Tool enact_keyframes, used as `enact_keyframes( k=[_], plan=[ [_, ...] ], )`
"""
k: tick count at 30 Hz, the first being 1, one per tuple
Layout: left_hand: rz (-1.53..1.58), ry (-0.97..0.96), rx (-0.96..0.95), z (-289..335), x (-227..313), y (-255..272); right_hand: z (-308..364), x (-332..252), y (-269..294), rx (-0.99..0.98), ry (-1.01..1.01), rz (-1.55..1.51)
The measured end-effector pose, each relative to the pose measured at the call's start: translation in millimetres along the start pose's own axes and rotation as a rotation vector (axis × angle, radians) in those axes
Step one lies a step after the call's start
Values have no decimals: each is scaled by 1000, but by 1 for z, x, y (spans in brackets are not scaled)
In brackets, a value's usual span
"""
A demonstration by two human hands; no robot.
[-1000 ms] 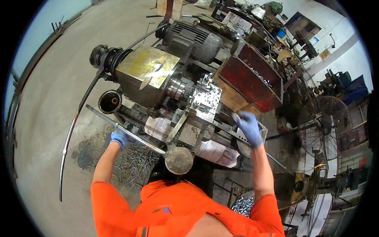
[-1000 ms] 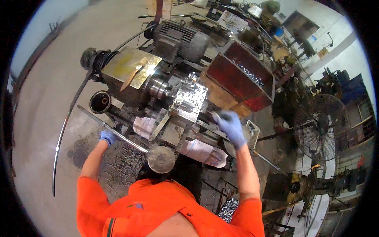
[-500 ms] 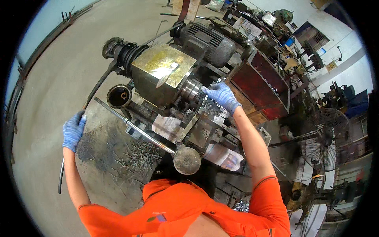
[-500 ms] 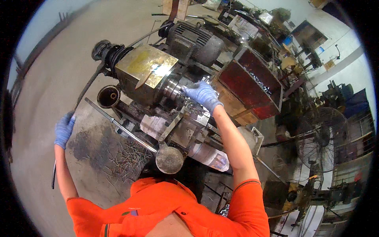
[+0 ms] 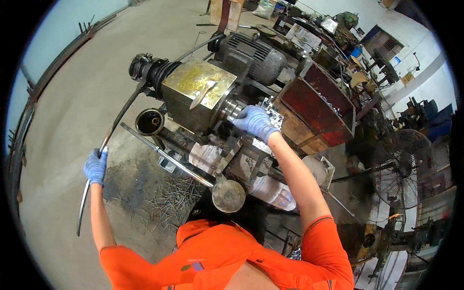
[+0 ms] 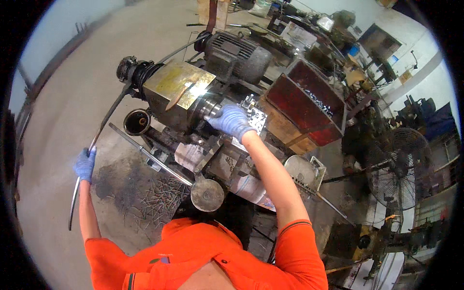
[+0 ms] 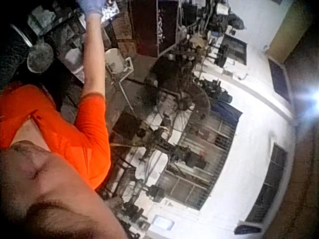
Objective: The person is operating a lathe by pulling a lever and placing metal parts into a sorting tray.
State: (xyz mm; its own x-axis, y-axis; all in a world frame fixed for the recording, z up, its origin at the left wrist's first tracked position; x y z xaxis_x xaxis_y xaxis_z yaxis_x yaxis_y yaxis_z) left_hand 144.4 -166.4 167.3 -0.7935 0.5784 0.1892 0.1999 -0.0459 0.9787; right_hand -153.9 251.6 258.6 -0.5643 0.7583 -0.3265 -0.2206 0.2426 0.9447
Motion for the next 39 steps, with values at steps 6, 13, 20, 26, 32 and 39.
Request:
enact_keyframes(
  k=[6, 13, 20, 26, 32, 39],
  plan=[
    [21, 19, 60, 76, 42, -5, -2, 10, -23, 227, 9, 99],
    [1, -233, -80, 48, 39, -17, -2, 15, -27, 153, 92, 106],
    [618, -218, -422, -13, 69, -38, 11, 7, -10, 114, 161, 227],
    [788, -203, -374, -8, 59, -45, 46, 24, 52, 208, 1, 115],
    [789, -229, -413, -7, 47, -43, 74, 131, 137, 472, -289, 251],
    [823, -221, -432, -8, 75, -41, 164, 153, 116, 845, -163, 81]
  ],
)
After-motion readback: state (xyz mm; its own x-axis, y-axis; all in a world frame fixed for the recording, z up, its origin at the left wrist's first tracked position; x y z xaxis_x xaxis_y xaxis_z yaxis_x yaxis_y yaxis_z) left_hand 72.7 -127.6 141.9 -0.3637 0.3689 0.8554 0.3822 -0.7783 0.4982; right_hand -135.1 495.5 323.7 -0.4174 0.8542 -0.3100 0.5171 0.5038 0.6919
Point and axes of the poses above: each hand's wrist, its own z-axis away from the middle knuckle, its own y-axis out of the back of the hand, x = y × z, the point moved 3 cm from there along -z, towards the middle knuckle, and after that the axes turned 2 degrees about y, right-handed, at the moved point
